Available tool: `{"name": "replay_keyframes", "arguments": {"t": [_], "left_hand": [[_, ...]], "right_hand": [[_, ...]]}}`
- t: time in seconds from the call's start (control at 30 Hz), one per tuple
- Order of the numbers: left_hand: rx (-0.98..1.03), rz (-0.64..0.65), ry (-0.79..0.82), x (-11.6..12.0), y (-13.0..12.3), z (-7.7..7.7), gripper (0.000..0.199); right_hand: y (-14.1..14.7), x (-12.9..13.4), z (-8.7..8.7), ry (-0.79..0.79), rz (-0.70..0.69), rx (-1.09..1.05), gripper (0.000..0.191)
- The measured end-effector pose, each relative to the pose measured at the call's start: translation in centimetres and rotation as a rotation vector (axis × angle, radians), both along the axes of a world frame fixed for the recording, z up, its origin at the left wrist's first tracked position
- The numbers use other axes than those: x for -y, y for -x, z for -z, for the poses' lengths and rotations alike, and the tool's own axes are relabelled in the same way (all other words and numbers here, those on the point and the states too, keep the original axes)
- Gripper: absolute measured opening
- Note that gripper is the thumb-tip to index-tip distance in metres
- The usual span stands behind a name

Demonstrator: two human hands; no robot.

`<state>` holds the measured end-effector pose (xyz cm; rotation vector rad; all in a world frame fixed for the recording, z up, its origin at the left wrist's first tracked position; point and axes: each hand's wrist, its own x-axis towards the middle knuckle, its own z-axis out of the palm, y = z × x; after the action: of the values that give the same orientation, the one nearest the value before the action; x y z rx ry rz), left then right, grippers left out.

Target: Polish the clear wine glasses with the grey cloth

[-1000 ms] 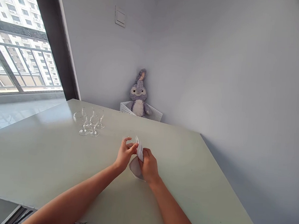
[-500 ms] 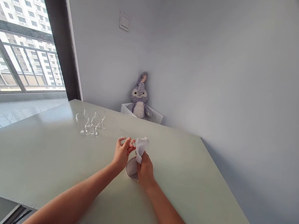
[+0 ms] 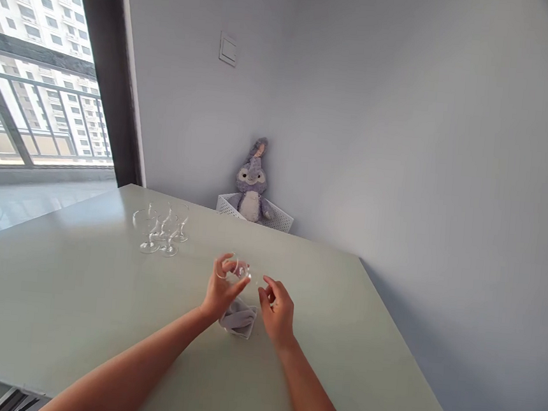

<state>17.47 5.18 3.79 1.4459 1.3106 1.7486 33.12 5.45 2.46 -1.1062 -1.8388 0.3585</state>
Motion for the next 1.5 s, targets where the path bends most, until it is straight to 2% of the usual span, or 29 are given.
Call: {"name": "replay_keyframes", "arguments": {"t": [0.07,0.17,0.3,0.37,0.47,0.6,0.7,0.93,1.07,1.13,1.2,1.3,1.4,1.5], "left_hand": [[-0.128,0.058,-0.043,0.3,-0.9,1.2,0.042],[-0.218,0.115,-0.075,0.8,-2.1,2.6,0.054],[-0.315,0.188,-0.061,0.6,-2.4,3.2,0.066],[-0.375,0.151,-0.029,0.2,-2.1,3.5,0.07],[-0.407,0.079,0.081,-0.8,-1.5,4.1,0.066],[-0.374,0.002,0.221,-1.8,-1.1,4.9,0.059],[-0.374,-0.021,0.27,-2.2,-0.9,5.1,0.056],[-0.334,-0.031,0.309,-2.8,-0.5,5.2,0.054],[-0.248,-0.045,0.307,-2.9,-0.5,5.4,0.052],[-0.211,-0.073,0.265,-3.1,-0.5,5.5,0.049],[-0.156,-0.164,0.182,-3.5,0.1,5.5,0.043],[0.012,-0.446,0.082,-4.6,2.4,5.0,0.037],[0.231,-0.835,0.194,-5.7,6.2,4.3,0.041],[0.303,-1.003,0.274,-6.2,9.7,3.9,0.048]], "right_hand": [[0.5,0.1,0.2,-0.03,-0.008,0.06,0.028],[1.3,0.5,0.5,-0.003,-0.032,0.097,0.023],[0.7,-0.7,0.9,0.085,-0.001,0.09,0.022],[-0.7,-2.6,1.1,0.14,0.106,0.111,0.023],[-3.9,-6.6,1.6,0.289,0.326,0.151,0.027],[-8.4,-11.4,2.3,0.377,0.483,0.148,0.03],[-10.9,-13.8,3.0,0.436,0.593,0.138,0.029],[-14.4,-16.9,3.3,0.514,0.755,0.133,0.03],[-16.1,-16.9,2.8,0.527,0.768,0.129,0.029],[-16.7,-16.1,2.7,0.511,0.761,0.115,0.035],[-17.0,-14.9,2.9,0.486,0.767,0.098,0.044],[-16.2,-12.5,3.3,0.418,0.72,0.042,0.047],[-12.9,-9.2,3.0,0.321,0.479,-0.053,0.038],[-7.7,-5.1,1.5,0.288,0.145,-0.062,0.033]]}}
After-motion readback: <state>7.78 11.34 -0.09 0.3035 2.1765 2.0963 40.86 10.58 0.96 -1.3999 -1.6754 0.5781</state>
